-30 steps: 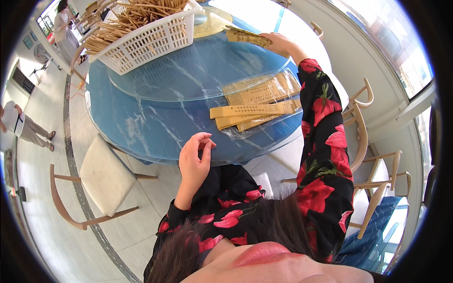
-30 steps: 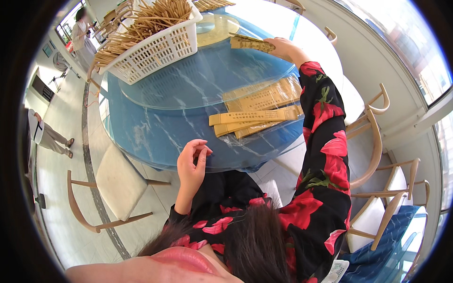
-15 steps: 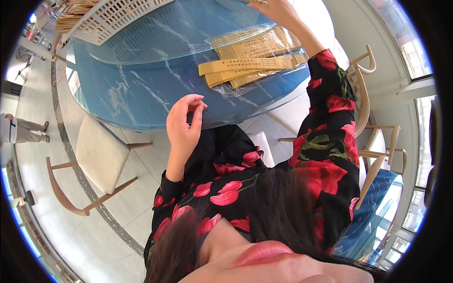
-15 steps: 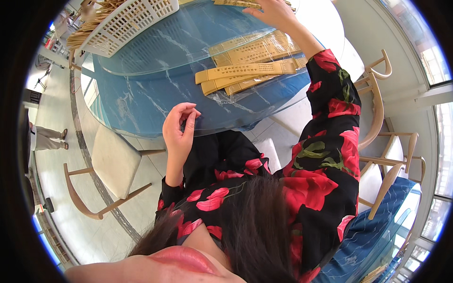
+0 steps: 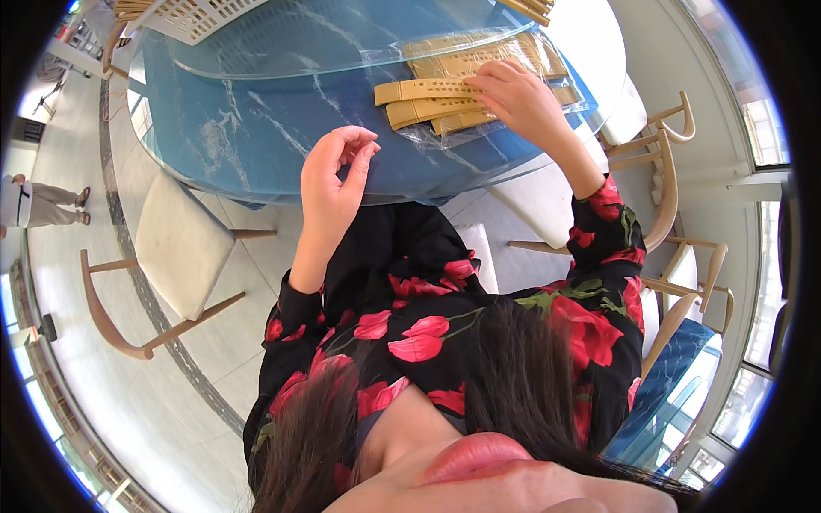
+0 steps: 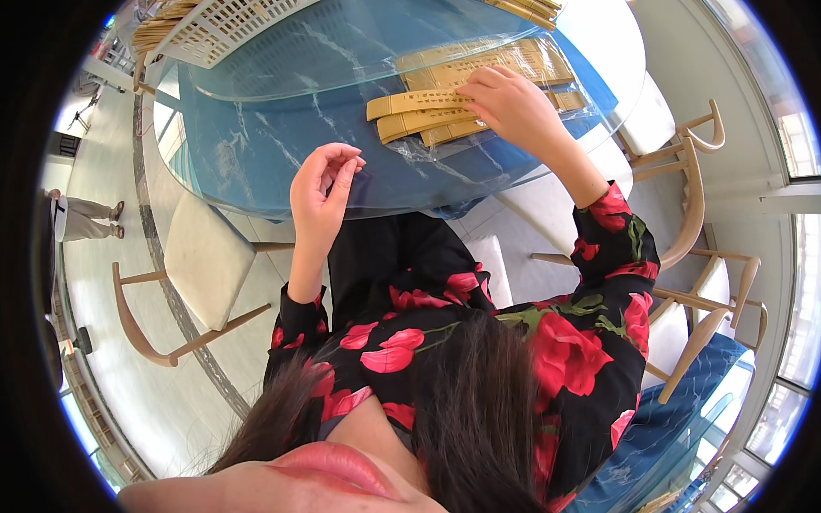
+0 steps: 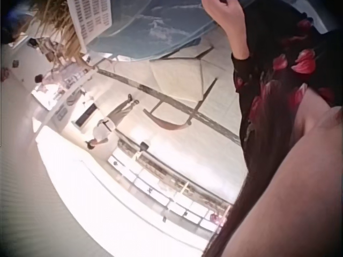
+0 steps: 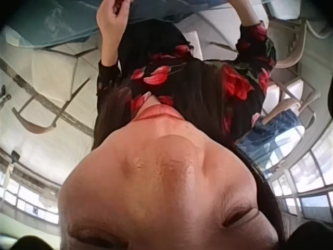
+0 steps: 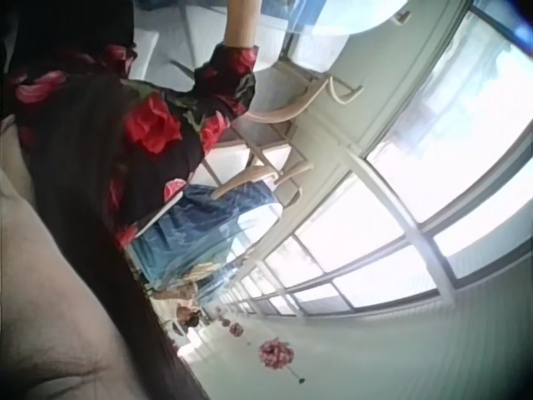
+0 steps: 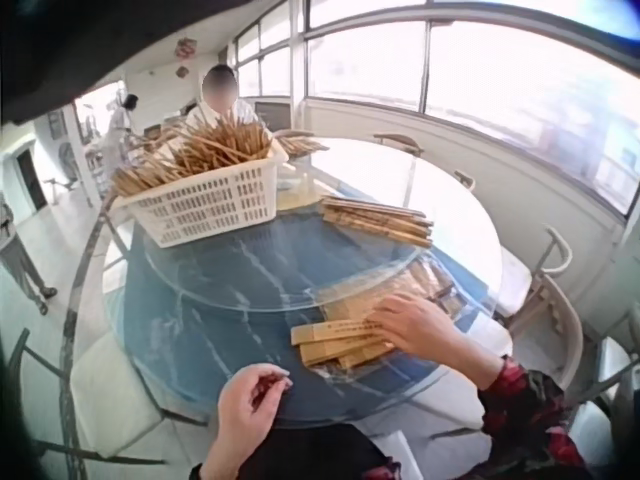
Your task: The person repeatedly picks up flat bamboo strips and thin sticks from a table, aligns them together, and places the assembled units into a white basket. The person handles items one at a time and continues the process throughout the clip.
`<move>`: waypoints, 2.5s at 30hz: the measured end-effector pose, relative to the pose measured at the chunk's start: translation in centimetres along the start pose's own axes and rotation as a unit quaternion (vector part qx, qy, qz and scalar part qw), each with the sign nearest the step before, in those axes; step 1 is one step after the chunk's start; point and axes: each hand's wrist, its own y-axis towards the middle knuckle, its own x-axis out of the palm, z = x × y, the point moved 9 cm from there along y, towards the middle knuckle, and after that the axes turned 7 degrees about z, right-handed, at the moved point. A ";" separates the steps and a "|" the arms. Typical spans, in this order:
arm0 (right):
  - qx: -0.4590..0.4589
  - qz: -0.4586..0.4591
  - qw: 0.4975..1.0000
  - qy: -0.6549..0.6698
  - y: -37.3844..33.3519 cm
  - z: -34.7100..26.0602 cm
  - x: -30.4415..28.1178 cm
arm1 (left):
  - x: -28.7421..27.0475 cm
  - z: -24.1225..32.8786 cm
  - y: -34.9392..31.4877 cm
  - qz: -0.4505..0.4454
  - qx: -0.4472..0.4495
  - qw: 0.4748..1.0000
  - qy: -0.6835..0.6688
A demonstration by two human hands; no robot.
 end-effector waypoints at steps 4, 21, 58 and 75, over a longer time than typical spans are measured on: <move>-0.004 0.017 1.000 0.007 -0.2 0.0 -0.2 | 0.1 0.2 1.1 -0.032 0.010 0.996 0.081; -0.002 0.100 0.994 0.053 -0.8 -0.1 -0.9 | 4.7 0.9 8.1 -0.156 0.209 0.925 0.275; -0.007 0.270 0.962 -0.041 1.5 -2.5 -4.6 | 1.3 1.9 9.1 0.000 0.112 0.990 0.090; 0.195 -0.192 0.714 0.645 9.2 -10.3 4.8 | -2.7 1.3 5.9 0.002 -0.121 0.982 -0.143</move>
